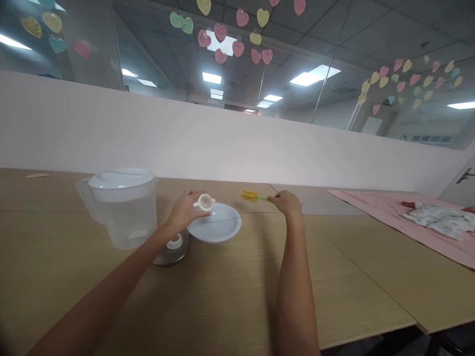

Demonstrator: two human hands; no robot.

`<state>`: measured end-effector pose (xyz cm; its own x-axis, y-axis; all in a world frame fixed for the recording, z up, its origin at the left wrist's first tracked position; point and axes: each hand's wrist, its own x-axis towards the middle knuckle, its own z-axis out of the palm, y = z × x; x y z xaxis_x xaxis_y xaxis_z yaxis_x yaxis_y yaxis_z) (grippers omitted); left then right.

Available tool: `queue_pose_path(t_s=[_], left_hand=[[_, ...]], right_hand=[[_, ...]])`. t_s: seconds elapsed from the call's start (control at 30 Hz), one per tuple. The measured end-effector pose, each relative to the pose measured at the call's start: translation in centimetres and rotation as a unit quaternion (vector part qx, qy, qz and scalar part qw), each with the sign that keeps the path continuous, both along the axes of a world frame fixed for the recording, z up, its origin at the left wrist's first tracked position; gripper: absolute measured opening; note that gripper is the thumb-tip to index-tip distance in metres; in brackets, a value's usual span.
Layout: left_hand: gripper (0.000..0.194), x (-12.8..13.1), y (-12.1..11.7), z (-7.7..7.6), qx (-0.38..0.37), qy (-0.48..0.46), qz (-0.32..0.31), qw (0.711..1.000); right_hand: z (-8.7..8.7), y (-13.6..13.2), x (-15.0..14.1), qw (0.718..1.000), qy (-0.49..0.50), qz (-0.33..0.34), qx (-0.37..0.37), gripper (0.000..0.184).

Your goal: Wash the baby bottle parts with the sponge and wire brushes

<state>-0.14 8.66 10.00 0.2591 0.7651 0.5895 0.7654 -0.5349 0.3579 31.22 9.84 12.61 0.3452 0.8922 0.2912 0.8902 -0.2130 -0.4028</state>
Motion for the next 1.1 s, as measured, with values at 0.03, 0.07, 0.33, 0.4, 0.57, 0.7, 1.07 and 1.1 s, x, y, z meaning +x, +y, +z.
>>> queue_pose_path(t_s=[0.03,0.07,0.33,0.4,0.57,0.7,1.07,1.1], left_hand=[[0.052,0.1,-0.2,0.4,-0.032,-0.06,-0.023,0.997],[0.053,0.3,-0.6,0.9,-0.066,-0.11,-0.054,0.99],[0.074,5.0,-6.7,0.9,-0.216,-0.131,-0.25,0.935],[0.074,5.8,-7.9,0.4,-0.21,-0.07,-0.289,0.931],[0.08,5.9,-8.6,-0.9,-0.189,0.041,-0.259,0.946],[0.086,5.2,-8.1,-1.4,-0.191,0.122,-0.198,0.954],[0.068,1.9,-5.1,0.6,-0.18,0.181,-0.152,0.955],[0.061,1.0,-4.3,0.9,-0.186,0.165,-0.124,0.961]], right_hand=[[-0.7,0.8,-0.1,1.0,-0.003,0.011,-0.029,0.028],[-1.4,1.6,-0.4,0.997,0.0,0.03,-0.065,0.025],[-6.1,4.2,-4.7,0.95,0.087,0.154,-0.257,0.009],[-6.8,4.3,-5.3,0.936,0.092,0.167,-0.295,0.007],[-7.9,4.3,-5.8,0.914,0.082,0.18,-0.354,0.011],[-8.0,4.4,-6.0,0.909,0.078,0.185,-0.364,0.014],[-5.5,4.9,-7.8,0.935,0.108,0.213,-0.263,0.013],[-5.4,4.8,-8.2,0.935,0.105,0.215,-0.262,0.012]])
